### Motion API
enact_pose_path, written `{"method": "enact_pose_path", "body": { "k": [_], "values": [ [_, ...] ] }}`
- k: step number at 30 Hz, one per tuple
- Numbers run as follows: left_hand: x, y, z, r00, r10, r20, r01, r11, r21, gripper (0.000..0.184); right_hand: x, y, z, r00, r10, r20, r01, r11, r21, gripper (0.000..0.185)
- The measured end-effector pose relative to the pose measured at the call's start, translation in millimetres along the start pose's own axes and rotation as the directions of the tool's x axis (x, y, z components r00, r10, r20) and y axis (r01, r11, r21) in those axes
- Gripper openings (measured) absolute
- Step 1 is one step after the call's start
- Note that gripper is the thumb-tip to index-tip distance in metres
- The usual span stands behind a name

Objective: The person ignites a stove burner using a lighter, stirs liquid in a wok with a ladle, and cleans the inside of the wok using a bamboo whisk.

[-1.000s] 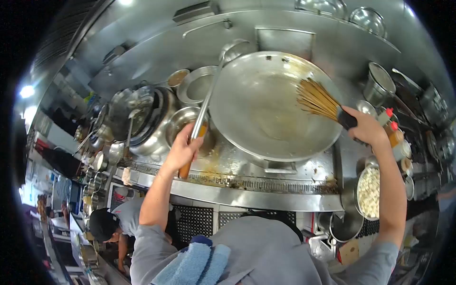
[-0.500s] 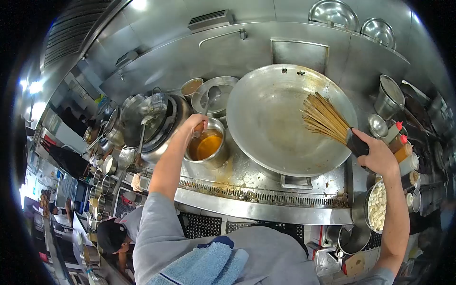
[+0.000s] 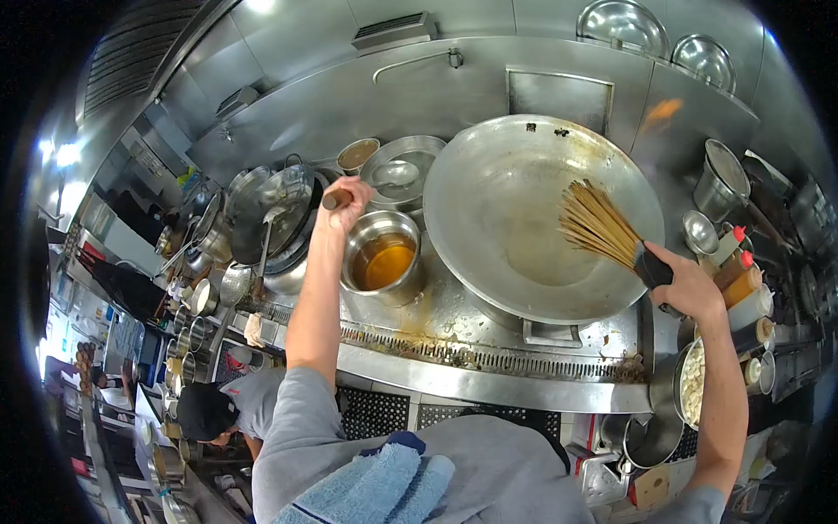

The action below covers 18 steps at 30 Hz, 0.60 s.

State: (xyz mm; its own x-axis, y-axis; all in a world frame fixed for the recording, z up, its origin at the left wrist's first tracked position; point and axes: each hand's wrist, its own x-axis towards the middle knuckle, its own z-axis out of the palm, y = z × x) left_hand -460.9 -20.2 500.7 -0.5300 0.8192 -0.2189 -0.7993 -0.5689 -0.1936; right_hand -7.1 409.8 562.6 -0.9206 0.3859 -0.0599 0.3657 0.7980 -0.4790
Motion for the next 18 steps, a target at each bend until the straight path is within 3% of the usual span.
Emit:
{"method": "enact_pose_path", "body": {
  "k": [1, 4, 7, 11, 15, 16, 18],
  "values": [
    [-3.2, -2.9, 9.1, 0.998, -0.057, 0.021, 0.058, 0.997, -0.047, 0.016, 0.8, 2.7, 1.8, 1.0, -0.02, -0.006, 0.02, 1.0, -0.004, 0.087],
    [-13.4, -17.9, 36.1, 0.997, 0.014, 0.07, -0.017, 0.999, 0.034, 0.015, 6.2, -3.8, 2.8, 0.999, -0.034, 0.009, 0.034, 0.999, -0.01, 0.084],
    [-37.5, -58.2, 75.1, 0.986, -0.098, 0.135, 0.108, 0.992, -0.069, 0.015, 13.8, -5.5, 3.3, 1.0, 0.013, 0.009, -0.013, 0.999, -0.031, 0.086],
    [-68.1, -117.1, 114.0, 0.988, -0.06, 0.142, 0.073, 0.993, -0.09, 0.019, 21.7, -3.6, 1.0, 0.999, 0.01, 0.031, -0.01, 1.0, -0.029, 0.085],
    [-89.6, -164.4, 123.0, 0.988, -0.085, 0.126, 0.09, 0.995, -0.033, 0.055, 26.3, 6.0, 3.2, 0.999, -0.013, 0.036, 0.013, 1.0, -0.015, 0.085],
    [-94.2, -175.1, 117.8, 0.983, -0.092, 0.162, 0.095, 0.995, -0.006, 0.078, 26.6, 7.6, 3.1, 0.999, -0.011, 0.04, 0.011, 1.0, -0.014, 0.086],
    [-105.3, -192.6, 106.7, 0.982, -0.1, 0.158, 0.105, 0.994, -0.025, 0.076, 26.7, 12.0, 3.3, 0.999, -0.029, 0.033, 0.031, 0.999, -0.042, 0.086]
  ]
}}
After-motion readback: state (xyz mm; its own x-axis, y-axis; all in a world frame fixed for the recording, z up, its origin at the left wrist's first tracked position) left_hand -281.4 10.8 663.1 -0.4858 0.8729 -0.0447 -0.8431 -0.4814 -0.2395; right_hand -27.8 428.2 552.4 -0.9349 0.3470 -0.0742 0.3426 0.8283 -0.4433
